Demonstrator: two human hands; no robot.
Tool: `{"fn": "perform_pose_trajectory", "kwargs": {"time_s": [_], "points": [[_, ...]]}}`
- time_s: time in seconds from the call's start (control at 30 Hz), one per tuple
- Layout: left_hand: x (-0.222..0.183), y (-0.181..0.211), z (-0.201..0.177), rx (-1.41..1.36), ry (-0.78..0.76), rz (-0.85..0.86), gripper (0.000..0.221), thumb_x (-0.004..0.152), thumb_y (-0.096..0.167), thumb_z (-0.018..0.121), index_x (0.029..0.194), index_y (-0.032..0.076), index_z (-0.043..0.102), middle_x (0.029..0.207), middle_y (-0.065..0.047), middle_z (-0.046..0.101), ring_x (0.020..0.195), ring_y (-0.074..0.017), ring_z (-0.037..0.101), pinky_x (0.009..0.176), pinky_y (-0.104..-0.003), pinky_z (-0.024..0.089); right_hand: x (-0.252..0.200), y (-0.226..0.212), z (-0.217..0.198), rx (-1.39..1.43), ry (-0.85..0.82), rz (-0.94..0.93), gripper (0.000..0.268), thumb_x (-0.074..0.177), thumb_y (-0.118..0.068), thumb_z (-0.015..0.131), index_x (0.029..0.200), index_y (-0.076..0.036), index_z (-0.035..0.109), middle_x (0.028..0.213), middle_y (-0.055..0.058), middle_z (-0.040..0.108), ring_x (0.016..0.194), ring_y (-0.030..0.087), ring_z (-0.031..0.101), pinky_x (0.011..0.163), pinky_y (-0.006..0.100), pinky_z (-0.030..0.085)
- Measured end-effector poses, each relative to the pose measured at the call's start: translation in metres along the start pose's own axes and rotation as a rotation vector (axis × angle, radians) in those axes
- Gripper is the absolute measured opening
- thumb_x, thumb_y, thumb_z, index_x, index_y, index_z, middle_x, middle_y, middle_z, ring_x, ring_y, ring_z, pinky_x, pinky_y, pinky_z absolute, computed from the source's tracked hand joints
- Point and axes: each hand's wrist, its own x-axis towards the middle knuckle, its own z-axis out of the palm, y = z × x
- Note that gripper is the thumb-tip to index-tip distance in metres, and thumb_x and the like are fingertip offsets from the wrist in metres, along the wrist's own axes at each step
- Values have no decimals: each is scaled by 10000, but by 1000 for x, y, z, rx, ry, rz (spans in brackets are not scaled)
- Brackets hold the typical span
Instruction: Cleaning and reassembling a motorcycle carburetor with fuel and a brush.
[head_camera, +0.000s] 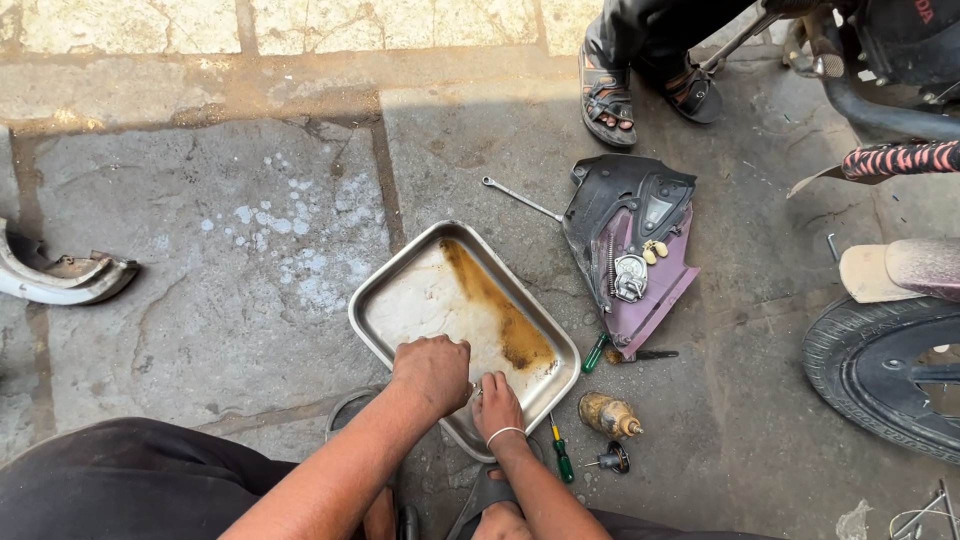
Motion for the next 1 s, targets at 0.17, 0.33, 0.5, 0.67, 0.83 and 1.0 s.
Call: {"fn": "perform_pose_trajectory", "kwargs": {"time_s": [0.17, 0.33, 0.5, 0.67, 0.83, 1.0], "points": [[2, 2, -3, 22, -37, 12, 466, 924, 372, 716, 1286, 94, 625, 1235, -119, 673, 1148, -275, 673, 930, -432, 568, 14, -2, 8, 23, 76, -56, 291, 776, -12, 663, 1026, -50, 519, 1106, 188, 523, 1044, 405, 601, 904, 483, 510], [11, 3, 6, -5, 8, 19, 360, 944, 308, 647, 1231, 91, 655, 1206, -124, 686, 1124, -284, 685, 929, -443, 561, 15, -46, -34, 121, -134, 104, 413, 816, -47, 695, 1159, -127, 481, 1198, 176, 528, 1126, 415, 579, 944, 490, 493], [15, 5, 7, 0, 10, 28, 338, 950, 297, 617, 1210, 85, 657, 1194, -129, 691, 1115, -292, 691, 918, -442, 569, 13, -55, -45, 196, -297, 274, 546, 862, -167, 692, 1310, -150, 380, 1295, 183, 514, 1175, 459, 548, 982, 513, 471], [11, 8, 3, 12, -8, 25, 353, 971, 331, 604, 1219, 84, 647, 1201, -123, 687, 1127, -286, 686, 920, -438, 568, 11, -34, -10, 233, -276, 205, 389, 959, -233, 546, 1315, -117, 443, 1299, 213, 547, 1155, 462, 582, 986, 518, 471], [13, 6, 7, 24, -1, 25, 368, 979, 346, 600, 1228, 78, 640, 1208, -132, 682, 1132, -286, 681, 927, -437, 564, 11, -34, -2, 239, -175, 266, 386, 932, -195, 612, 1274, -94, 464, 1244, 237, 578, 1164, 466, 574, 989, 512, 475], [8, 5, 2, 26, 2, 36, 376, 977, 356, 609, 1235, 85, 644, 1210, -137, 685, 1131, -292, 681, 919, -432, 572, 7, -29, 3, 187, -168, 309, 504, 861, -61, 597, 1330, -109, 421, 1254, 242, 552, 1152, 482, 560, 959, 516, 479]]}}
